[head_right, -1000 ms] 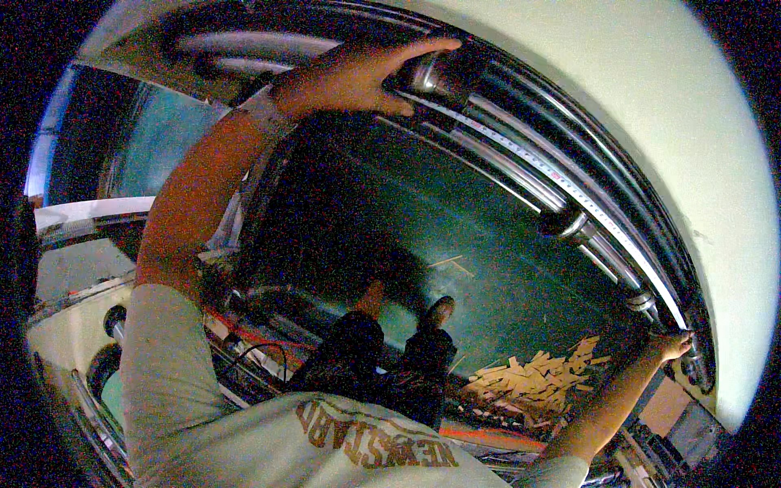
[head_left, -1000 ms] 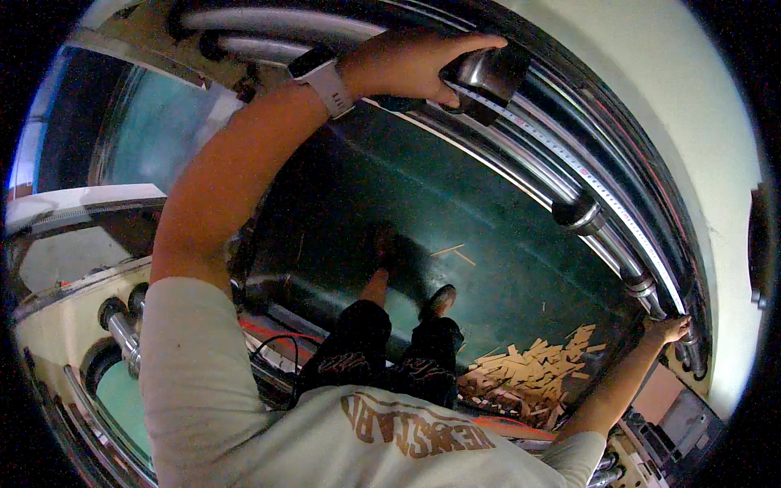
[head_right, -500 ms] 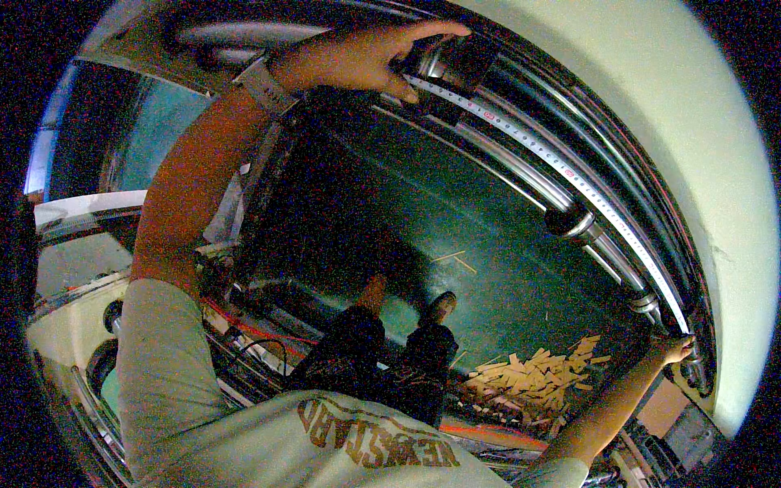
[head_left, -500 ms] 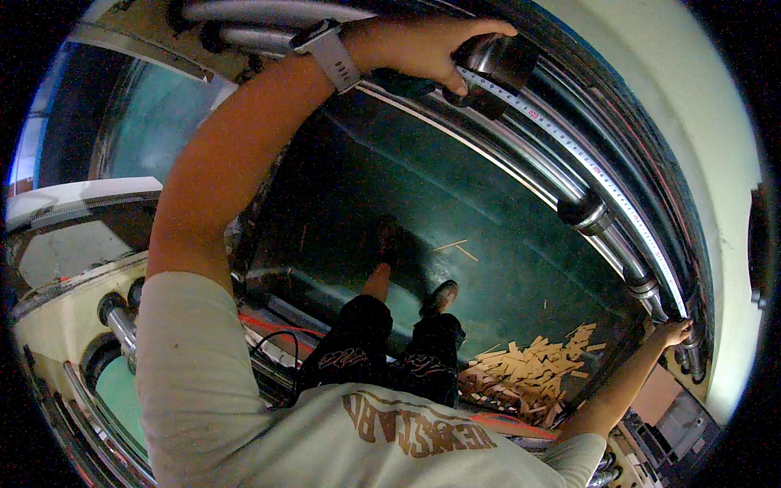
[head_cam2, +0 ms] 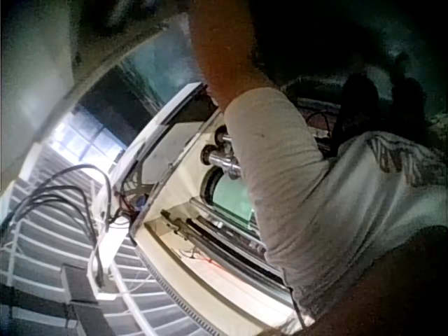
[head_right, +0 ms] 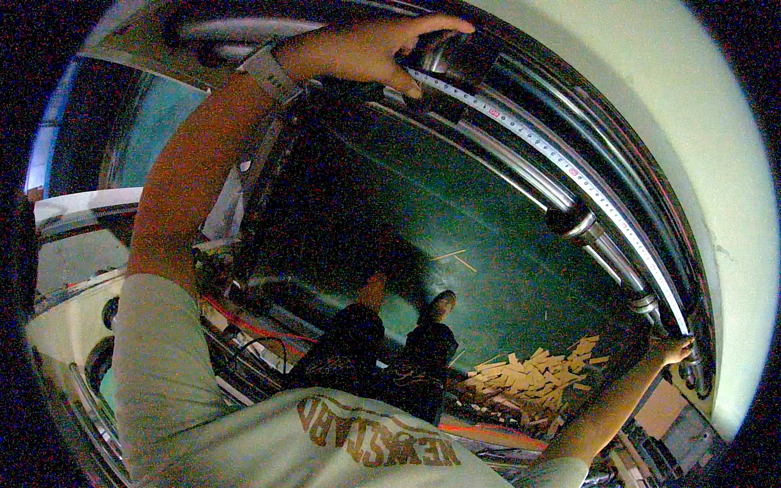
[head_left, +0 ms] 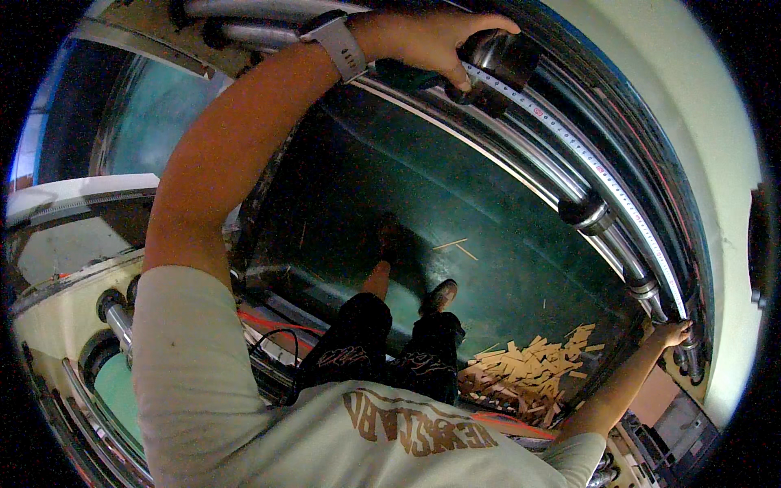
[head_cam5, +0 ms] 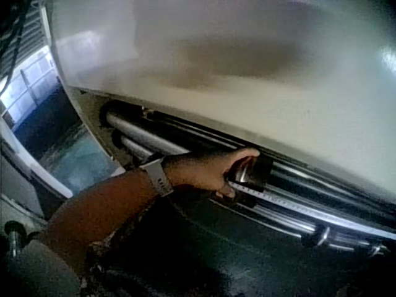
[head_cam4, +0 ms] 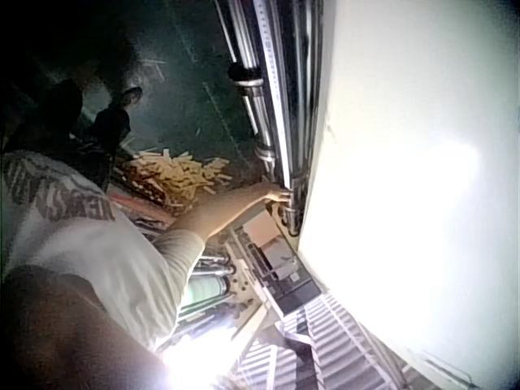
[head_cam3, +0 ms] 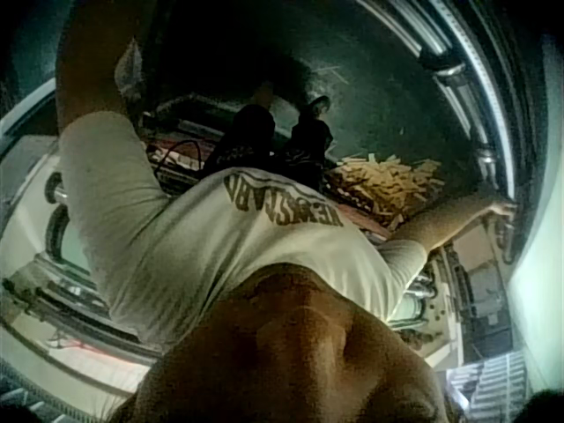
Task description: The person uses a tape measure to measure the length of several parallel metal pipes mounted on a wall. They repeatedly extend the tape measure, align it with the pipes, and retract it to measure different sections.
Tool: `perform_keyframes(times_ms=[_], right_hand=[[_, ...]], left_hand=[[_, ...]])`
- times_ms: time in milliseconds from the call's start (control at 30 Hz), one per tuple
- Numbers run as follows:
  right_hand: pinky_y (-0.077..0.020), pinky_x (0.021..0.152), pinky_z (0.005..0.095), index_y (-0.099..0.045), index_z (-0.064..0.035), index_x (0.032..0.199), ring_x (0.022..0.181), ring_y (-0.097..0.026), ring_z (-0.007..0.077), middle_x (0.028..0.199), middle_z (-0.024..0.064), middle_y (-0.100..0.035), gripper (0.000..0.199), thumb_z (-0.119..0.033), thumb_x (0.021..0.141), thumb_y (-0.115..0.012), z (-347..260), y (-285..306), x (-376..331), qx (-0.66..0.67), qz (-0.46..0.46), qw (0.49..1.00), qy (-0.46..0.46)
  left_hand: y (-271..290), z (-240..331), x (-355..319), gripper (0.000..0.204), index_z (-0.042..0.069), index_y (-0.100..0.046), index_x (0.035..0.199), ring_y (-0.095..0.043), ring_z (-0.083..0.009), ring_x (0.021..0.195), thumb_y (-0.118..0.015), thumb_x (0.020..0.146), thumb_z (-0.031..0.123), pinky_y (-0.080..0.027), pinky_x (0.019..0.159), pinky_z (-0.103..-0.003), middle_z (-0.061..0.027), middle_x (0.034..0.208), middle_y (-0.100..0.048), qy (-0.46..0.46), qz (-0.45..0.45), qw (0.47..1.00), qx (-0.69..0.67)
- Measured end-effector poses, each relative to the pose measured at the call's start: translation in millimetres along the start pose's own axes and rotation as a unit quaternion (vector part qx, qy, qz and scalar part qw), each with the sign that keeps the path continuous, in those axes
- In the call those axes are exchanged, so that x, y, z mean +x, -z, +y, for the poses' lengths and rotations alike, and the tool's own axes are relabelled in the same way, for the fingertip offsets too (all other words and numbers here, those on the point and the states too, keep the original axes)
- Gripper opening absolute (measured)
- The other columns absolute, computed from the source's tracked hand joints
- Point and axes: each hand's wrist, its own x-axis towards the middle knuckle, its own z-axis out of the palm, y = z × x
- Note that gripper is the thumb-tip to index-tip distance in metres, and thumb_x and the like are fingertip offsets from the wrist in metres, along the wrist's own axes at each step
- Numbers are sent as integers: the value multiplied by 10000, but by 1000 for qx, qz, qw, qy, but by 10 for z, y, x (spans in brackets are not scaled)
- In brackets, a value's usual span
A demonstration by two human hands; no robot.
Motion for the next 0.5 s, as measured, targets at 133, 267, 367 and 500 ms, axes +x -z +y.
perform_keyframes(times_ms=[133, 267, 367, 500], right_hand=[[-258, 989, 296, -299, -65, 1289, 1212, -299, 153, 1350, 22, -267, 470, -244, 858, -354, 1, 34, 55, 12, -11, 1000, 3], [-314, 943, 373, -337, -80, 1258, 1158, -351, 223, 1312, 51, -321, 536, -353, 808, -437, 336, 128, 164, -345, -10, 927, 145], [-373, 895, 444, -379, -86, 1223, 1094, -420, 293, 1271, 82, -379, 611, -458, 758, -520, 561, 105, 260, -684, -2, 682, 260], [-199, 1020, 333, -319, -100, 1287, 1279, -144, 164, 1371, 25, -228, 455, -298, 878, -322, 456, 423, 344, 104, -31, 992, 62]], left_hand=[[-61, -343, 126, 855, 129, -204, 1319, -405, -199, 1095, -659, 609, -14, -329, 929, -305, -90, 1244, -389, -53, -11, 998, -18], [-91, -390, 126, 854, 151, -196, 1332, -413, -205, 1064, -679, 634, 58, -351, 899, -319, -83, 1248, -383, -68, -1, 998, 5], [-1, -324, 106, 786, 178, -232, 1317, -443, -196, 950, -687, 676, 160, -377, 841, -317, -80, 1207, -402, 18, -68, 996, -52], [55, -442, 52, 544, 136, -351, 1150, -466, -154, 838, -667, 708, 164, -385, 788, -302, -37, 929, -496, -18, -18, 999, 47]])
